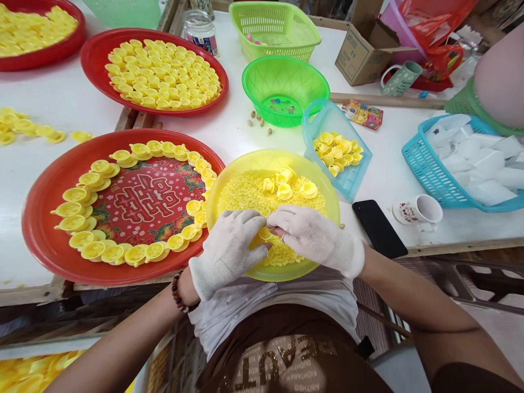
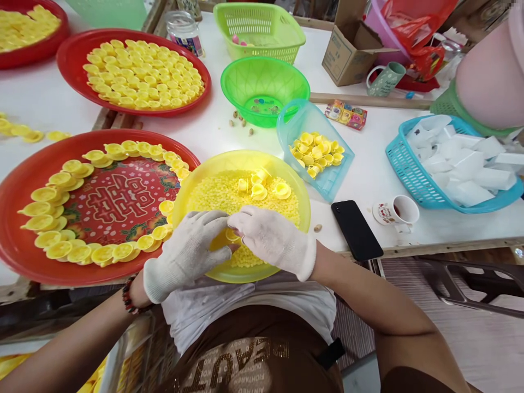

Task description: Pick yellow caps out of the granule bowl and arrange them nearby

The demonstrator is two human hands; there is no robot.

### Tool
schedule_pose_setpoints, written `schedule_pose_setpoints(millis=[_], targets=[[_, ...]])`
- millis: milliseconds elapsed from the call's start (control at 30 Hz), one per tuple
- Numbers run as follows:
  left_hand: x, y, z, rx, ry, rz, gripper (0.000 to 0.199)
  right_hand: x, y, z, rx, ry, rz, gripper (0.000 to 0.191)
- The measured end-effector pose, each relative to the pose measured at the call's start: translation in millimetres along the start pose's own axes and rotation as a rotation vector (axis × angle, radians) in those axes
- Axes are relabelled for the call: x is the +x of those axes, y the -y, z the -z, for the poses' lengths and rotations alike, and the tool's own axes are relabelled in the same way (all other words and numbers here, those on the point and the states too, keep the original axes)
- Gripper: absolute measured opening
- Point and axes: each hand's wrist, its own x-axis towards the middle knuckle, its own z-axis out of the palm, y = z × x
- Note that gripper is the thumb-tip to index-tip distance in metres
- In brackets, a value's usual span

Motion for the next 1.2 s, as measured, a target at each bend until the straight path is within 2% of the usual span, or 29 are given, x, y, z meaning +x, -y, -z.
schedule_pose_setpoints(millis=[100,200,267,367,433,533,600,667,767,867,933,1033,1133,1200], targets=[[-4.7,3.2,2.2,-0.024,-0.068,-0.013,0.03,0.8,-2.0,2.0,-0.002,-0.035,-0.016,0.023],[-11.9,16.3,17.3,-0.07,-0.202,0.006,0.035,-1.9,-13.0,6.4,-0.119,0.049,-0.09,0.013],[-15.4,33.2,34.1,-0.074,-0.308,0.089,0.036,-1.1,-22.3,8.3,-0.213,0.09,-0.15,0.01],[-15.0,69.5,57.6,0.04,-0.402,0.281,0.037,9.2,-31.8,6.5,-0.369,0.066,-0.262,0.021],[-10.8,96.1,65.2,0.099,-0.39,0.391,0.036,19.4,-32.7,3.9,-0.48,0.087,-0.338,0.029],[-1.8,129.5,62.0,0.046,-0.323,0.511,0.032,28.8,-27.1,3.6,-0.584,0.132,-0.411,0.029],[3.8,143.2,54.5,-0.031,-0.252,0.523,0.029,28.5,-21.0,5.4,-0.57,0.112,-0.365,0.024],[7.8,149.5,47.2,-0.107,-0.174,0.454,0.026,25.7,-14.2,4.9,-0.499,0.078,-0.261,0.019],[10.1,149.4,42.1,-0.159,-0.097,0.327,0.023,23.6,-5.2,-4.2,-0.421,0.077,-0.089,0.018],[7.5,143.7,43.9,-0.138,-0.072,0.314,0.028,22.0,-1.5,-14.2,-0.393,0.132,0.008,0.025],[3.0,136.1,47.1,-0.118,-0.128,0.351,0.034,16.5,-1.8,-13.9,-0.378,0.134,-0.051,0.027],[-4.8,114.5,50.8,-0.079,-0.304,0.353,0.037,4.0,0.2,-5.6,-0.397,0.183,-0.187,0.021],[-6.5,80.4,47.8,-0.066,-0.387,0.182,0.035,-0.5,9.0,-4.5,-0.384,0.36,-0.217,0.03],[-2.2,55.1,40.0,-0.034,-0.319,0.022,0.037,2.8,12.9,-11.6,-0.352,0.392,-0.227,0.033]])
